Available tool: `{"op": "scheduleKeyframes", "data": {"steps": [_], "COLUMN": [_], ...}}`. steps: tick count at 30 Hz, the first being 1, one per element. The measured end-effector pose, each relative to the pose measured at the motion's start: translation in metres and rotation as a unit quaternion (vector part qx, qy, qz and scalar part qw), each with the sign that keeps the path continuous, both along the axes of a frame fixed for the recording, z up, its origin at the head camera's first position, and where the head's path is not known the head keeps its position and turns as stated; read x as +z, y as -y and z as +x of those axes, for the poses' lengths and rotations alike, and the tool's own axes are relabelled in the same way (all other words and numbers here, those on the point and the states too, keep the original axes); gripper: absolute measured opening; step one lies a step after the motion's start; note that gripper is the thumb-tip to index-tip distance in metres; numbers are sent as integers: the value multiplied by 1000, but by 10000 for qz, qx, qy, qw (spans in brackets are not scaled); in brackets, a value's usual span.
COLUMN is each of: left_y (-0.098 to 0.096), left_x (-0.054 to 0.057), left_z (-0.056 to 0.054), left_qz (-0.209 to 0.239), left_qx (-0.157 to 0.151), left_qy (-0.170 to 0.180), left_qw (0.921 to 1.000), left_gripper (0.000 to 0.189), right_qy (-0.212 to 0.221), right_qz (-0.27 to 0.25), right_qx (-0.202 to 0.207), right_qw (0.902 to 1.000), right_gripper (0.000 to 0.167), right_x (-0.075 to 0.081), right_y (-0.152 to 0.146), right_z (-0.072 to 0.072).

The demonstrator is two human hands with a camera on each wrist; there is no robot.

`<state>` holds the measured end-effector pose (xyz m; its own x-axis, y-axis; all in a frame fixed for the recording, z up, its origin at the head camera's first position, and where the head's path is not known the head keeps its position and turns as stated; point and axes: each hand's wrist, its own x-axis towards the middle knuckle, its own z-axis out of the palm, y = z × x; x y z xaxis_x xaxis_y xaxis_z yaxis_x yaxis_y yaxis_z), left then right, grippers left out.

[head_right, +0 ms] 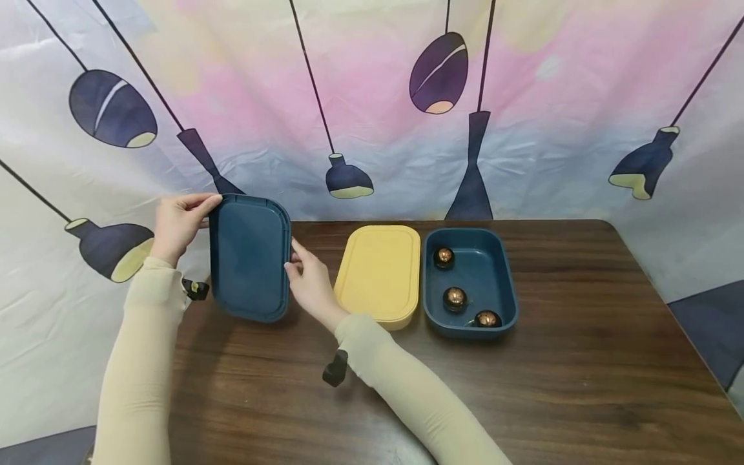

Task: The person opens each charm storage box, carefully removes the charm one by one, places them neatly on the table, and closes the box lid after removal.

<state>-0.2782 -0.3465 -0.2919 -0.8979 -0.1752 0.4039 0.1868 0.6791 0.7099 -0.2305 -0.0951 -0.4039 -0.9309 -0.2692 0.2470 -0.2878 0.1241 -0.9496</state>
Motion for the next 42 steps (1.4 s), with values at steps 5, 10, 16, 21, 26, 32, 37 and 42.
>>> {"op": "scheduleKeyframes", "data": {"steps": [5, 10, 16, 21, 26, 32, 37, 42], "left_y": [7, 15, 20, 23, 26, 31, 33, 35], "left_x": [-14, -29, -46, -59, -69, -81, -88, -96], "left_z": [-7, -12, -15, -18, -21, -22, -28, -35], "left_qz": [-49, 6, -53, -62, -82, -212, -441, -489], "left_qx": [74, 174, 332, 311, 406, 519, 488, 283], "left_qy": [233, 499, 785, 911, 912, 1098, 1358, 1804], "left_qw": [9997, 9986, 9963, 9953, 9950, 9924, 9886, 9820], "left_gripper": [48, 53, 56, 53, 49, 47, 45, 41], "right_qy": [177, 240, 421, 760, 1113, 1391, 1519, 1614], "right_qz": [54, 163, 314, 301, 342, 428, 397, 350], "right_qx": [156, 187, 223, 269, 329, 381, 452, 468], "right_qw": [9997, 9994, 9984, 9963, 9927, 9886, 9866, 9852], "right_gripper": [60, 61, 62, 63, 63, 62, 60, 58], "right_x": [-11, -24, -38, -47, -54, -61, -64, -65], "right_y": [9, 15, 20, 23, 24, 23, 26, 28], "right_z": [10, 15, 23, 30, 33, 37, 39, 39]}}
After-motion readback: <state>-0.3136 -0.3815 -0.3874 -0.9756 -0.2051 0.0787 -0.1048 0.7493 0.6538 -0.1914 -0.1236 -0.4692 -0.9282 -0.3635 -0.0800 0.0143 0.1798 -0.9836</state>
